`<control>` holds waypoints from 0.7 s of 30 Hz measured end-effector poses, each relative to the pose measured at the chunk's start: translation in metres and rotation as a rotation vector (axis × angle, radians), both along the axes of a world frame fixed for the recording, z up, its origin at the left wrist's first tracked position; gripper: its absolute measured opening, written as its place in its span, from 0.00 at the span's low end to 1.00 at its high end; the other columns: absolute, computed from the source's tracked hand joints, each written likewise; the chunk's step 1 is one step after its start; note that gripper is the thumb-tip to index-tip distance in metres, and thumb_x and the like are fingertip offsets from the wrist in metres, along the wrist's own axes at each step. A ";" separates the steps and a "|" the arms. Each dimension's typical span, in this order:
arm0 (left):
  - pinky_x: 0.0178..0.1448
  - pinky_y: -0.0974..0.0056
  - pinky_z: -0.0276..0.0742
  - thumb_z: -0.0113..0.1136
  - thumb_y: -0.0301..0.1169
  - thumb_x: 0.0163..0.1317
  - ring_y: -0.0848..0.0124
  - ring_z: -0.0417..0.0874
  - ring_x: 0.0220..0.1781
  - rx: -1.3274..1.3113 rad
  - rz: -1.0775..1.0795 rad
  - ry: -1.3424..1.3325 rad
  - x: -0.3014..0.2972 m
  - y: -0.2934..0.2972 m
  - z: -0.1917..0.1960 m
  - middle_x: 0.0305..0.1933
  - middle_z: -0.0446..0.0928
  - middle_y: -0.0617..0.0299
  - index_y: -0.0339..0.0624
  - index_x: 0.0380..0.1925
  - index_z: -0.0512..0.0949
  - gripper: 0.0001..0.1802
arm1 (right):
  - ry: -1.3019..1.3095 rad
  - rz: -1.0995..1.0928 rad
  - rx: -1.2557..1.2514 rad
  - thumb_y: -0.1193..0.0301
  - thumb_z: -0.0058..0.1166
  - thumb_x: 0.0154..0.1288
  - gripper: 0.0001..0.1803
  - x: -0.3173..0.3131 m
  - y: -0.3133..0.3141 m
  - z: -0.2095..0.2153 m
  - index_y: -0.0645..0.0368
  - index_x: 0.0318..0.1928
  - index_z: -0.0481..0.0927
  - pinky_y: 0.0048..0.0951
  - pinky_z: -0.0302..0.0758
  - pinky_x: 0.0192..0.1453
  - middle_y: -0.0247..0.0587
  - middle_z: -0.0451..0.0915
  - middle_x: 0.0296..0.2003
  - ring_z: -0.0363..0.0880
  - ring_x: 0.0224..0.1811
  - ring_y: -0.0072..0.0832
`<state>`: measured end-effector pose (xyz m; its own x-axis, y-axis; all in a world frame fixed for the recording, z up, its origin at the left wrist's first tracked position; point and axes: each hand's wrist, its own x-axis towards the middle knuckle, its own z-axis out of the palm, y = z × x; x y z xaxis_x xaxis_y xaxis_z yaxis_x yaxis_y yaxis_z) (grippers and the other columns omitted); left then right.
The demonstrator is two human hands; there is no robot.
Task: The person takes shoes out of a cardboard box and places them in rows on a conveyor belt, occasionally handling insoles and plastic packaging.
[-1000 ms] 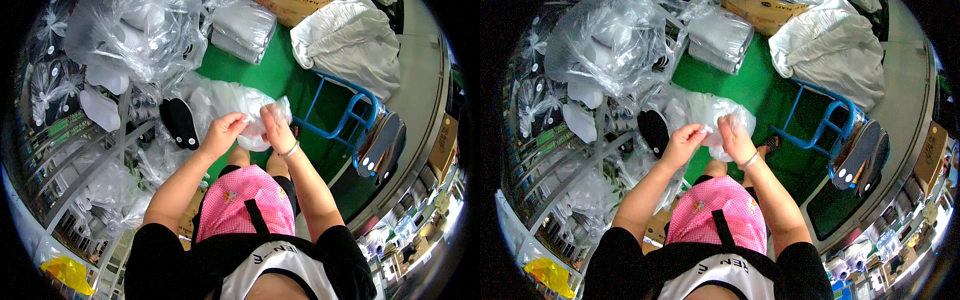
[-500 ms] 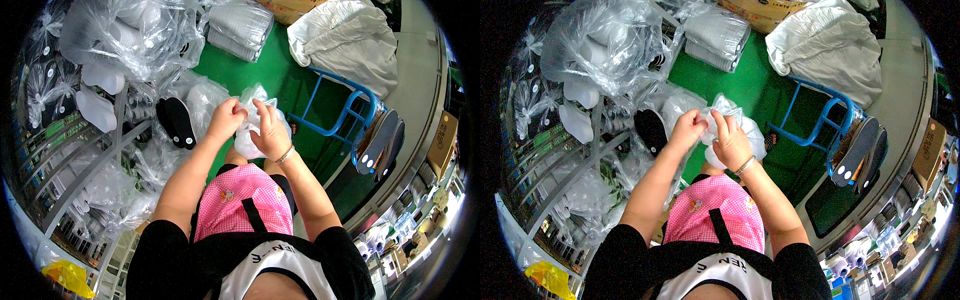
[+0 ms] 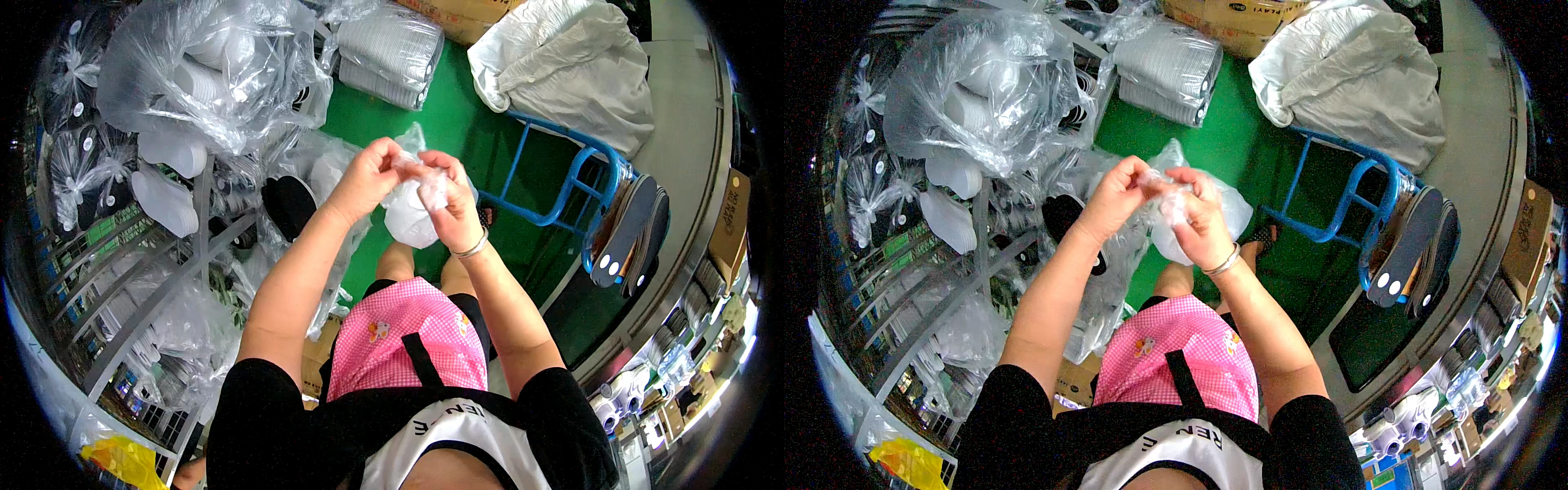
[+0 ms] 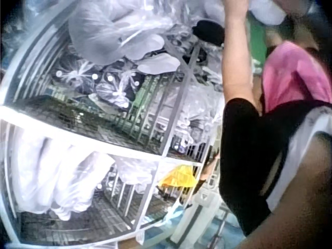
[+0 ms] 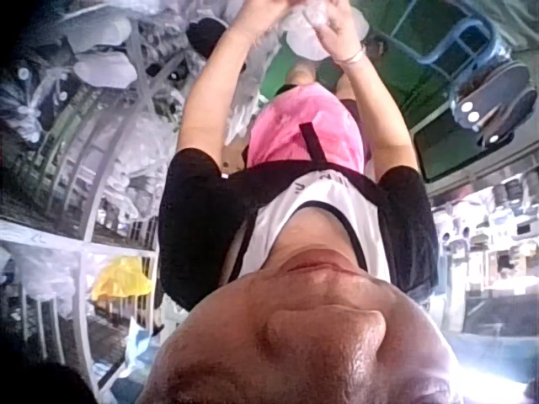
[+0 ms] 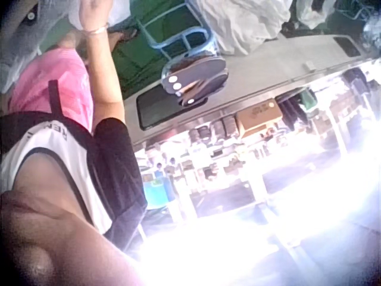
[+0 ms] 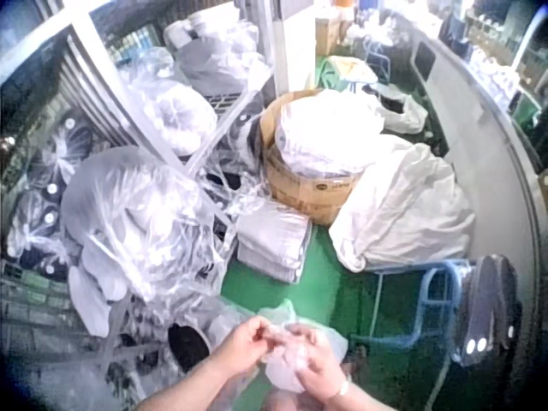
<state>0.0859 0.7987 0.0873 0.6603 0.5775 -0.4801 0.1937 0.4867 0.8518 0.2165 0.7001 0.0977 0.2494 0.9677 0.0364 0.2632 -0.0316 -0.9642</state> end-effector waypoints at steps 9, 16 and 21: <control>0.30 0.66 0.72 0.57 0.28 0.45 0.69 0.70 0.34 -0.058 0.874 0.419 -0.072 0.046 -0.057 0.34 0.67 0.61 0.42 0.32 0.65 0.14 | 0.515 -0.424 -0.711 0.55 0.43 0.57 0.20 -0.024 -0.016 -0.134 0.60 0.33 0.77 0.26 0.66 0.39 0.38 0.77 0.30 0.71 0.31 0.24; 0.31 0.69 0.71 0.48 0.27 0.54 0.69 0.70 0.29 0.258 0.992 0.466 -0.136 0.069 -0.047 0.30 0.68 0.57 0.34 0.31 0.68 0.07 | 0.541 -0.312 -0.785 0.53 0.47 0.53 0.30 -0.072 0.051 -0.101 0.62 0.50 0.65 0.32 0.61 0.55 0.51 0.67 0.49 0.64 0.52 0.37; 0.35 0.54 0.65 0.52 0.40 0.48 0.64 0.63 0.39 -0.167 0.495 0.851 -0.164 0.066 -0.122 0.44 0.61 0.58 0.48 0.48 0.55 0.27 | 0.316 -0.079 -0.634 0.58 0.48 0.52 0.19 -0.055 -0.024 -0.108 0.60 0.39 0.72 0.32 0.68 0.43 0.46 0.75 0.36 0.72 0.38 0.35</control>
<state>-0.0777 0.8649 -0.0346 -0.2379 0.5766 -0.7816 0.4503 0.7785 0.4372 0.1615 0.6761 -0.0108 0.2259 0.7573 -0.6128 -0.0519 -0.6188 -0.7838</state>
